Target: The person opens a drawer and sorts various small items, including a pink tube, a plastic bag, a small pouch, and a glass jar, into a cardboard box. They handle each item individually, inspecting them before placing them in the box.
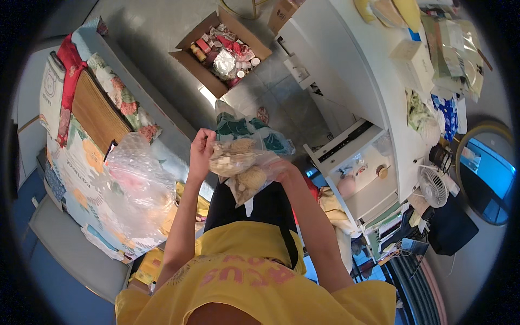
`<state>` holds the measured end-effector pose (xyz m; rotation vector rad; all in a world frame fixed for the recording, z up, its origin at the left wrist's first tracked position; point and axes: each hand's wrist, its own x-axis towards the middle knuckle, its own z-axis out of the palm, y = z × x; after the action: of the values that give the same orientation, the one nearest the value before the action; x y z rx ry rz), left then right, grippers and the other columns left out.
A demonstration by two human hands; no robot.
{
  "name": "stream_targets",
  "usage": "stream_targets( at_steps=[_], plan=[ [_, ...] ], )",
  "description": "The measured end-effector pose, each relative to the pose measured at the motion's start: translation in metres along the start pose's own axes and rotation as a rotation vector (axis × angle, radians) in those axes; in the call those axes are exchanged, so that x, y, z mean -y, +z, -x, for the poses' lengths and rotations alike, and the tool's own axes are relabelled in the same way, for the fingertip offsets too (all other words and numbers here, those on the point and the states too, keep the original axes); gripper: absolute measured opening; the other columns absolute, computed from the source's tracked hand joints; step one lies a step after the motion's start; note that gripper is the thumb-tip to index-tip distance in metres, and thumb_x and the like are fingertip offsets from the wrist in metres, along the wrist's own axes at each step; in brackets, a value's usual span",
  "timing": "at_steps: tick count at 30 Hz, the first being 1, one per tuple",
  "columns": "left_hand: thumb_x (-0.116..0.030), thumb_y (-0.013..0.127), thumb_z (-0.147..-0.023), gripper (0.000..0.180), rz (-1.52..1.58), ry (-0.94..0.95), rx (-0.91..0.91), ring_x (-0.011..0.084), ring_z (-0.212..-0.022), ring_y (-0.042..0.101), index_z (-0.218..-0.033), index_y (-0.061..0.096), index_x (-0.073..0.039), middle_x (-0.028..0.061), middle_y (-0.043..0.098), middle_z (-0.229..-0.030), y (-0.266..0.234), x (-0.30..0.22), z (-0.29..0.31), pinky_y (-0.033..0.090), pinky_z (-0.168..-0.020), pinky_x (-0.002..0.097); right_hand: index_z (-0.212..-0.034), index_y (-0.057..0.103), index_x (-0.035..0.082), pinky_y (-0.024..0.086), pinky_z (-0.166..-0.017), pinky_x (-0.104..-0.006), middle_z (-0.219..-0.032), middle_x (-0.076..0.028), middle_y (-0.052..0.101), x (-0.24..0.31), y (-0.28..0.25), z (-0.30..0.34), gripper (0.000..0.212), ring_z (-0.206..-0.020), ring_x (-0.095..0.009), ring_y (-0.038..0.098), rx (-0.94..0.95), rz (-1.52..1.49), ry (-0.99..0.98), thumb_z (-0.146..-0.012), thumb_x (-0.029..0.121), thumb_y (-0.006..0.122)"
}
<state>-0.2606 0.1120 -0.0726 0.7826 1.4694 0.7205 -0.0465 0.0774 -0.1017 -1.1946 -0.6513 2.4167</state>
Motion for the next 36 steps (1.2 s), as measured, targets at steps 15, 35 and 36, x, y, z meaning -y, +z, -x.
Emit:
stream_targets(
  at_steps=[15,35,36],
  plan=[
    [-0.014,0.055,-0.087,0.014,-0.485,0.155,0.341,0.0295,-0.052,0.045,-0.087,0.047,-0.002,0.0164,0.05,-0.062,0.0,-0.049,0.056,0.04,-0.053,0.0325,-0.118,0.046,0.0,0.048,-0.088,-0.0345,-0.115,-0.014,0.054,-0.068,-0.03,0.02,0.038,-0.103,-0.024,0.056,-0.195,-0.931,-0.095,-0.081,0.002,0.056],
    [-0.015,0.049,-0.09,0.015,-0.5,0.329,0.297,0.0384,-0.065,0.054,-0.092,0.04,-0.003,0.0202,0.053,-0.066,0.009,-0.046,0.073,0.042,-0.056,0.0413,-0.104,0.055,0.005,0.037,-0.04,-0.0231,-0.082,-0.009,0.058,-0.098,-0.038,0.034,0.027,-0.056,-0.016,0.051,-0.185,-1.222,-0.185,-0.077,0.003,0.052],
    [-0.015,0.049,-0.09,0.015,-0.464,0.325,0.251,0.0382,-0.065,0.054,-0.092,0.04,-0.003,0.0204,0.053,-0.066,0.009,-0.045,0.072,0.042,-0.056,0.0412,-0.101,0.056,0.006,0.038,-0.041,-0.0248,-0.08,-0.009,0.059,-0.097,-0.014,0.026,0.024,-0.056,-0.017,0.052,-0.35,-1.019,-0.18,-0.078,0.004,0.052]
  ],
)
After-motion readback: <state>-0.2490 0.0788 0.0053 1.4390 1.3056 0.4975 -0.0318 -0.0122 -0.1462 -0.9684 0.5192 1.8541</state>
